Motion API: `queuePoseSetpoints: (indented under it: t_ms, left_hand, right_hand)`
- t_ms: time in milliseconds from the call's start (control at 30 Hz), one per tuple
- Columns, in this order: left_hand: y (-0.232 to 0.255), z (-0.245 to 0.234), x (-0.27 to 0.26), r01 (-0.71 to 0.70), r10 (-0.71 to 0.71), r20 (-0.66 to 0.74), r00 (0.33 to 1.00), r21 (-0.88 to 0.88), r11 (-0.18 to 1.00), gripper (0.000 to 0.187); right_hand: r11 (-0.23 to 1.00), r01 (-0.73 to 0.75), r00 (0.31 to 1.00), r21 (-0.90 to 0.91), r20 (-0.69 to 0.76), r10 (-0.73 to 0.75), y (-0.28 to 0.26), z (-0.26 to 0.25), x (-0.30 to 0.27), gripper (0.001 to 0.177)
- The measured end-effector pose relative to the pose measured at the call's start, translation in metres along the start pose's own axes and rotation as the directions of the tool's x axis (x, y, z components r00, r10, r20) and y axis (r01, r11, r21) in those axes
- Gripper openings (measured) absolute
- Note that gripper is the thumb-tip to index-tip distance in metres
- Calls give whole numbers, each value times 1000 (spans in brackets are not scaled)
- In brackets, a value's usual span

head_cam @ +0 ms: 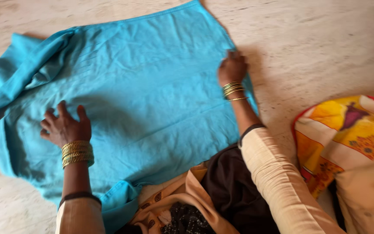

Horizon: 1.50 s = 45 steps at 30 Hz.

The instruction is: The person folds a blue shirt by hand on the floor, smoothing the fabric and tucking the sleeves and sides to form a square.

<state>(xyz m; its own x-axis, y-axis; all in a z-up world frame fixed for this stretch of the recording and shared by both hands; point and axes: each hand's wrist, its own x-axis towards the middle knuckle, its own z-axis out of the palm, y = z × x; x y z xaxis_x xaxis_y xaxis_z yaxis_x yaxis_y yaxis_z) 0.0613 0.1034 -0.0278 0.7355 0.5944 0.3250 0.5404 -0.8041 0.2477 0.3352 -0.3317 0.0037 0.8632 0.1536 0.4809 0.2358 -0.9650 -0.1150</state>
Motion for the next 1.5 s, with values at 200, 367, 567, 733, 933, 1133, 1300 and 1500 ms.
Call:
queuePoseSetpoints:
  t_ms: [200, 367, 567, 733, 933, 1133, 1300, 1500]
  left_hand:
    - [90, 21, -24, -156, 161, 60, 985, -89, 984, 47]
    - [65, 25, -13, -4, -2, 81, 997, 72, 997, 49]
    - [27, 17, -13, -43, 40, 63, 997, 51, 998, 51]
    - [91, 31, -9, -226, 249, 49, 967, -285, 931, 53]
    - [128, 50, 32, -91, 108, 165, 980, -104, 990, 48]
    - [63, 34, 47, -44, 48, 59, 997, -61, 997, 54]
    - [136, 34, -34, -208, 207, -16, 978, -74, 975, 50]
    - [177, -15, -99, -189, 202, 159, 966, -91, 978, 38]
  right_hand:
    - [863, 379, 904, 333, 66, -423, -133, -17, -69, 36]
    - [972, 176, 971, 155, 136, -197, -57, 11, -21, 29]
    - [999, -9, 999, -52, 46, 12, 22, 1, 7, 31]
    - [862, 409, 909, 299, -49, -415, -78, -5, -4, 35]
    - [917, 297, 931, 267, 131, -340, -111, 31, 11, 28]
    - [994, 105, 968, 11, 227, -105, 23, 13, 67, 36]
    - [777, 583, 795, 237, 32, -606, -37, -31, -20, 50]
    - [821, 378, 767, 428, 351, -537, -24, -76, -97, 45]
